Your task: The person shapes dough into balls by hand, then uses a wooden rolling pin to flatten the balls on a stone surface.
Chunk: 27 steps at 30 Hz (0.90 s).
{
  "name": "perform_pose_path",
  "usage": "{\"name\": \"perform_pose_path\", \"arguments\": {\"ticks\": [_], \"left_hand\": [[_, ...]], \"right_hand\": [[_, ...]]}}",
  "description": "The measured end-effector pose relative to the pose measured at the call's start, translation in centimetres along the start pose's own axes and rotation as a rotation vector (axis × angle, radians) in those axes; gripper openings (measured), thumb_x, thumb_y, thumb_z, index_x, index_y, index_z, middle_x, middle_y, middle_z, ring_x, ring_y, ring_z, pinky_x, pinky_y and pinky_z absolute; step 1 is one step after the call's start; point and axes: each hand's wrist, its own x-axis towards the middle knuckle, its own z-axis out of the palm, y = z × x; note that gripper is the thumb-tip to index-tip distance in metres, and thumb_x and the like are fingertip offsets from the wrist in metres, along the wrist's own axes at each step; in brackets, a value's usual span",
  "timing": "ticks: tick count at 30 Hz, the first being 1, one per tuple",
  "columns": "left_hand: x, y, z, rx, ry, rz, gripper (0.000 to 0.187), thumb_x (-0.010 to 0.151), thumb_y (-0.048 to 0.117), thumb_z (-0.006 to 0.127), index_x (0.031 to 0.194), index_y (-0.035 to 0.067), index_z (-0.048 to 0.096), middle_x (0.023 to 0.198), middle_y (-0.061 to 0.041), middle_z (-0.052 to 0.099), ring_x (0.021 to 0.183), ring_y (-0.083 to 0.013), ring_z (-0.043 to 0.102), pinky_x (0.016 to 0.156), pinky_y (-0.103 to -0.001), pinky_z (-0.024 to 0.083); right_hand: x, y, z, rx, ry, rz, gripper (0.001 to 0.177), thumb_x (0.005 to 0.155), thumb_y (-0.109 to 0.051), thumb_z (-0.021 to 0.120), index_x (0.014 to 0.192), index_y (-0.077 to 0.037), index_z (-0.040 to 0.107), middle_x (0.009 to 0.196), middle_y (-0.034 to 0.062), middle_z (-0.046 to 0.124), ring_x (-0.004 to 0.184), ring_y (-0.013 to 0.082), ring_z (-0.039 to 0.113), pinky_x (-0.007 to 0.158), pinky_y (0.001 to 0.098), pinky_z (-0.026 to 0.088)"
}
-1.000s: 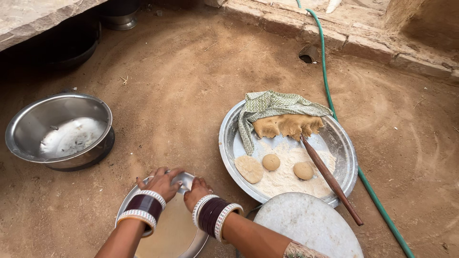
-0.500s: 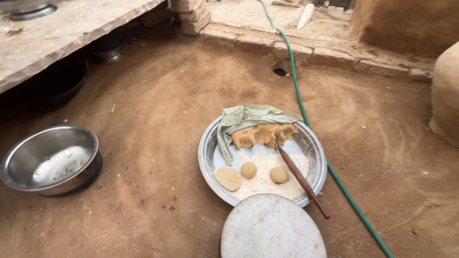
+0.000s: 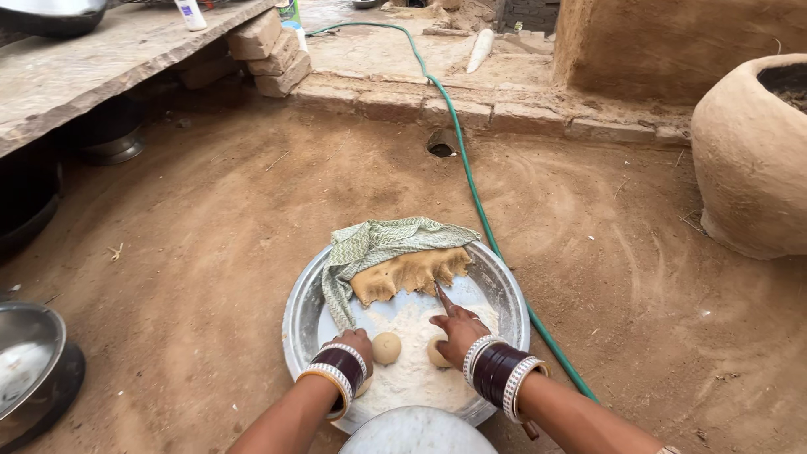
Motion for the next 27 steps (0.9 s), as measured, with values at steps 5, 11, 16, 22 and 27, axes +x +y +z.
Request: {"name": "perform_pose_path", "arguments": {"ticks": [5,11,16,22,27], "left_hand": [[0.9,-1.1,0.3,0.113,0.029,0.027,0.051,0.086,0.012,0.071,0.131,0.0,0.05,0.131,-0.025,0.058,0.119,-0.0373,0.063,0.1,-0.044,0.054],[-1.7,-0.1,-4.7,0.291,-0.019,0.002,0.023,0.095,0.014,0.067,0.118,0.016,0.071,0.121,-0.013,0.071,0.117,-0.029,0.069,0.103,-0.053,0.05],[-5.0,2.2,-12.7,0.035,-0.121,-0.101,0.048,0.08,0.021,0.086,0.125,0.016,0.07,0.121,-0.01,0.073,0.108,-0.0224,0.073,0.103,-0.042,0.055],[-0.9,6.6,-12.8,-0.335,0.003,-0.026,0.035,0.083,0.019,0.081,0.117,0.01,0.076,0.109,-0.013,0.077,0.092,-0.0226,0.077,0.09,-0.039,0.061],[1.8,8.7,-5.6,0.234,0.467,0.26,0.016,0.091,0.009,0.069,0.105,0.008,0.074,0.106,-0.017,0.075,0.099,-0.0309,0.072,0.084,-0.044,0.06]], "right_hand": [[-0.2,1.8,0.7,-0.063,-0.005,0.01,0.066,0.09,-0.007,0.066,0.149,-0.029,0.047,0.164,0.0138,0.024,0.15,0.0346,0.03,0.123,0.0442,0.032],[-1.4,2.0,0.7,-0.095,-0.075,0.062,0.087,0.09,-0.004,0.065,0.161,-0.026,0.02,0.153,0.0188,0.037,0.135,0.0377,0.049,0.113,0.0428,0.047],[-2.0,3.3,-0.8,-0.125,-0.171,0.091,0.091,0.095,-0.007,0.061,0.166,-0.022,0.006,0.135,0.025,0.056,0.12,0.0374,0.063,0.104,0.0421,0.054],[-0.5,6.7,-2.2,0.168,-0.089,0.155,0.079,0.096,-0.008,0.06,0.161,-0.017,0.016,0.136,0.0203,0.057,0.115,0.0302,0.068,0.102,0.0406,0.056],[-1.3,9.2,-4.5,-0.291,0.093,0.067,0.05,0.102,-0.042,0.055,0.14,-0.011,0.043,0.111,0.0136,0.073,0.104,0.0292,0.07,0.092,0.0449,0.056]]}}
